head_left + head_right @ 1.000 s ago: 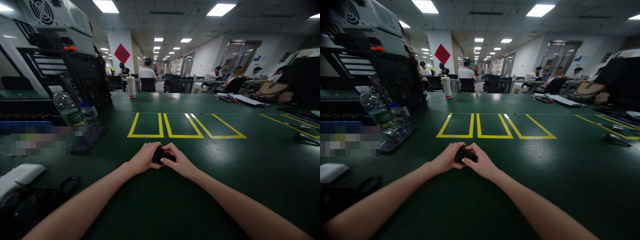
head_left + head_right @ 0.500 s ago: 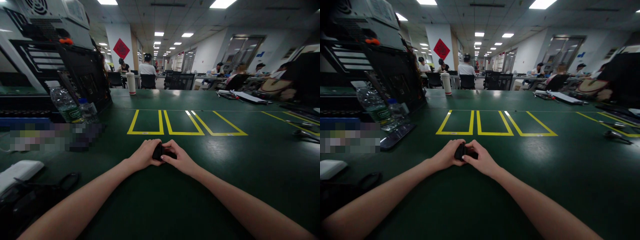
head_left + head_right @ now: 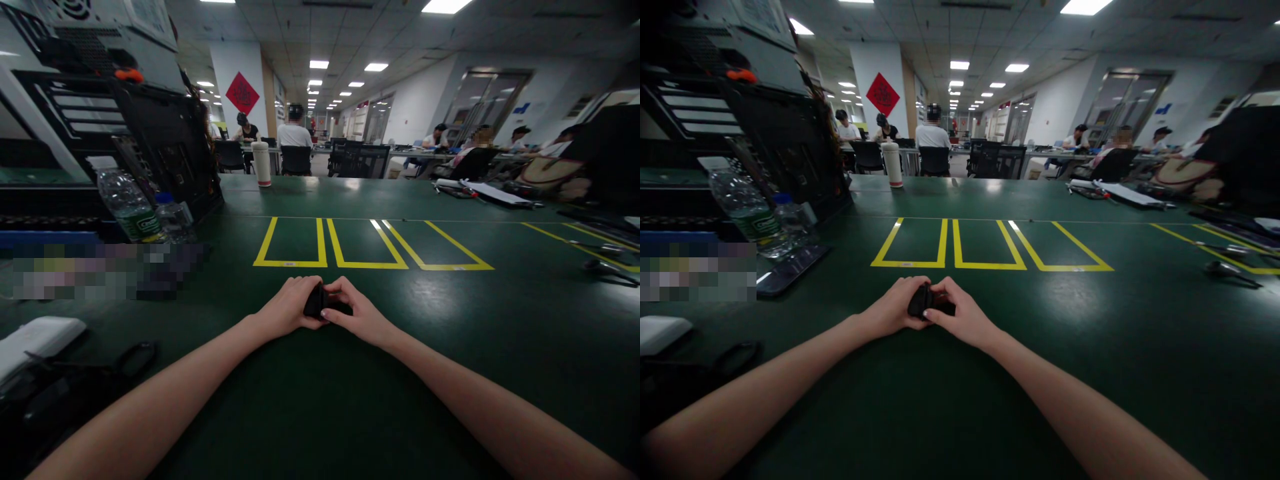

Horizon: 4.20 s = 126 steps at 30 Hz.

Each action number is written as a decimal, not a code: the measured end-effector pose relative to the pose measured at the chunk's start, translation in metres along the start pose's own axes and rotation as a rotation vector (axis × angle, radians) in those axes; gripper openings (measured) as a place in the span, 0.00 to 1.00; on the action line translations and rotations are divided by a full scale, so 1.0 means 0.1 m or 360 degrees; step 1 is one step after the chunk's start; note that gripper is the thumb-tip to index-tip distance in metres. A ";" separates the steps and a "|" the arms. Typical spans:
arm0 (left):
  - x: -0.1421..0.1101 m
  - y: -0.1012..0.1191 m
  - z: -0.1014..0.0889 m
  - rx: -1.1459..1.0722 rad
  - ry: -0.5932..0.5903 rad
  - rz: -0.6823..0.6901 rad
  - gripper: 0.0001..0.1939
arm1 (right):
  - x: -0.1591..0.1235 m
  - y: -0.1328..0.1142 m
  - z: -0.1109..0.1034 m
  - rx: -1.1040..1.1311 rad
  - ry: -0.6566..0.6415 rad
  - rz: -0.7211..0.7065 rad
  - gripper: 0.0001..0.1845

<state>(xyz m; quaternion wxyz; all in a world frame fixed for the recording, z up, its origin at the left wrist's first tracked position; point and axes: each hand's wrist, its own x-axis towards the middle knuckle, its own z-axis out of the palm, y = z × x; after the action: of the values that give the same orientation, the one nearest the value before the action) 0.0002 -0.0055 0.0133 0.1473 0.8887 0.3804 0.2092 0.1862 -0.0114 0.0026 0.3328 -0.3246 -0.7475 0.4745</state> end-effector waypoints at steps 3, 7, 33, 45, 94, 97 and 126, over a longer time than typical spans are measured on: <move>0.00 0.02 -0.02 0.0013 -0.0016 0.0006 0.28 | 0.01 0.00 0.00 0.0006 0.0047 -0.0041 0.09; 0.01 0.02 -0.02 0.0006 -0.0018 0.0016 0.28 | 0.04 0.02 0.01 0.0023 0.0088 -0.0011 0.08; 0.00 -0.02 0.01 -0.0035 -0.0006 -0.0012 0.28 | 0.01 0.03 0.01 -0.0132 0.0078 -0.0026 0.13; 0.01 -0.02 0.02 -0.0021 0.0026 0.0014 0.28 | 0.03 0.01 0.01 -0.0040 0.0079 0.0055 0.12; 0.00 0.01 -0.02 -0.0044 -0.0009 -0.0002 0.28 | 0.02 0.03 0.02 0.0043 0.0054 0.0067 0.12; 0.00 -0.02 -0.01 -0.0042 -0.0012 -0.0007 0.28 | 0.01 0.01 0.01 -0.0010 0.0040 0.0006 0.13; 0.00 0.02 -0.03 -0.0070 -0.0036 -0.0020 0.28 | 0.02 0.01 0.01 -0.0078 0.0075 0.0047 0.15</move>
<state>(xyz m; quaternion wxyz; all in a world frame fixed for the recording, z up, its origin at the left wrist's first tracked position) -0.0003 -0.0066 0.0169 0.1724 0.8851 0.3797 0.2065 0.1843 -0.0105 0.0015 0.3352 -0.3547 -0.7459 0.4532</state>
